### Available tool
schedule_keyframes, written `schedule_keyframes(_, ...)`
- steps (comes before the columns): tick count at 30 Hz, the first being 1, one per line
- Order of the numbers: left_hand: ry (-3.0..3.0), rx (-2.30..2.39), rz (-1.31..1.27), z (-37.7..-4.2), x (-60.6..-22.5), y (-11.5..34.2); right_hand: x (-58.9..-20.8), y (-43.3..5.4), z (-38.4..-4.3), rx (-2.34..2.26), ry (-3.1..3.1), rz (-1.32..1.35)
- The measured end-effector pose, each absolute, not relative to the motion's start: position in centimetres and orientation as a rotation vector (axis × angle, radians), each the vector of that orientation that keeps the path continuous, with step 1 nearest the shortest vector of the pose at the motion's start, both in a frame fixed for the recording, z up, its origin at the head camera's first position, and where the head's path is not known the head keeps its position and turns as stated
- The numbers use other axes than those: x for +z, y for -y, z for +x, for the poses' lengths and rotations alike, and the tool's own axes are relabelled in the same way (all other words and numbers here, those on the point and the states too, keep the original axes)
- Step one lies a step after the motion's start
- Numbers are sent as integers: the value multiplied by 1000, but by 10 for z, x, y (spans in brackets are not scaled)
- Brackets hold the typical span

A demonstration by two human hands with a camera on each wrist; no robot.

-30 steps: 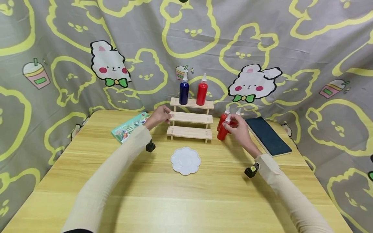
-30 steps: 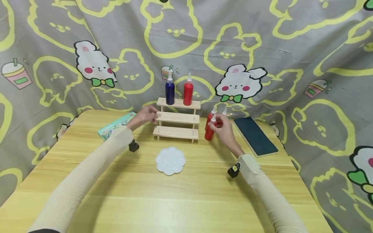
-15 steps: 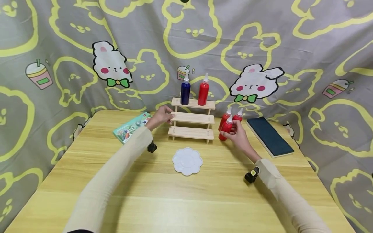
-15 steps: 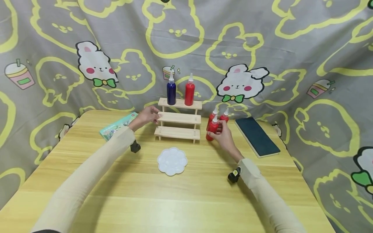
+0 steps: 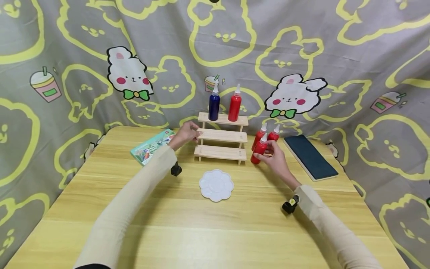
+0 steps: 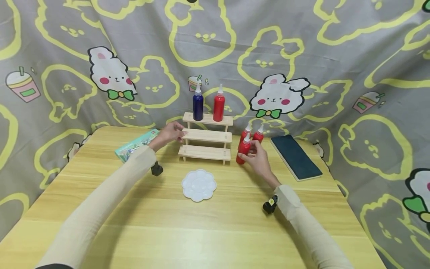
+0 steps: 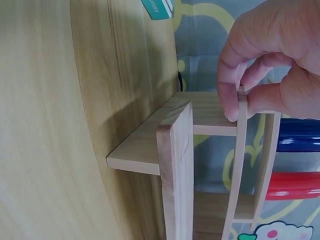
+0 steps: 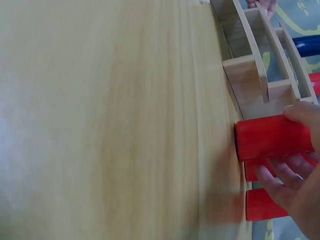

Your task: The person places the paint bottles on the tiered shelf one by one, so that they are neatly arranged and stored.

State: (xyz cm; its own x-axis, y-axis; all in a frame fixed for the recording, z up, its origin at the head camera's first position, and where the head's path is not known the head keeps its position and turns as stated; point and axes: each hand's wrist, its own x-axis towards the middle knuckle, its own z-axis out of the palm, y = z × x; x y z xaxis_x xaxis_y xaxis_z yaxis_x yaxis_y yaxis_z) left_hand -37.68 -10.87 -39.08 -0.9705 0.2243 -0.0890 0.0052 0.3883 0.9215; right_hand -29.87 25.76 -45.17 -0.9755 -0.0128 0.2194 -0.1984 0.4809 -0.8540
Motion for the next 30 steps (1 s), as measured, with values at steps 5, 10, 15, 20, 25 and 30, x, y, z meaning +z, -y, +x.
schedule_keyframes(5, -2472, 1622, 209, -376, -392, 108, -450, -254, -296, 1438, 2501, 235)
schedule_keyframes(10, -2473, 1605, 193, -376, -393, 108, -435, -247, -298, 1333, 2442, 273)
schedule_keyframes(15, -2494, 1600, 199, -375, -392, 106, -414, -237, -302, 1259, 2389, 334)
schedule_keyframes(20, -2481, 1616, 177, -374, -391, 107, -404, -223, -305, 1220, 2375, 385)
schedule_keyframes(25, -2479, 1612, 173, -373, -391, 106, -402, -210, -311, 1216, 2390, 421)
schedule_keyframes(30, -2498, 1615, 188, -374, -390, 105, -402, -195, -322, 1261, 2359, 449)
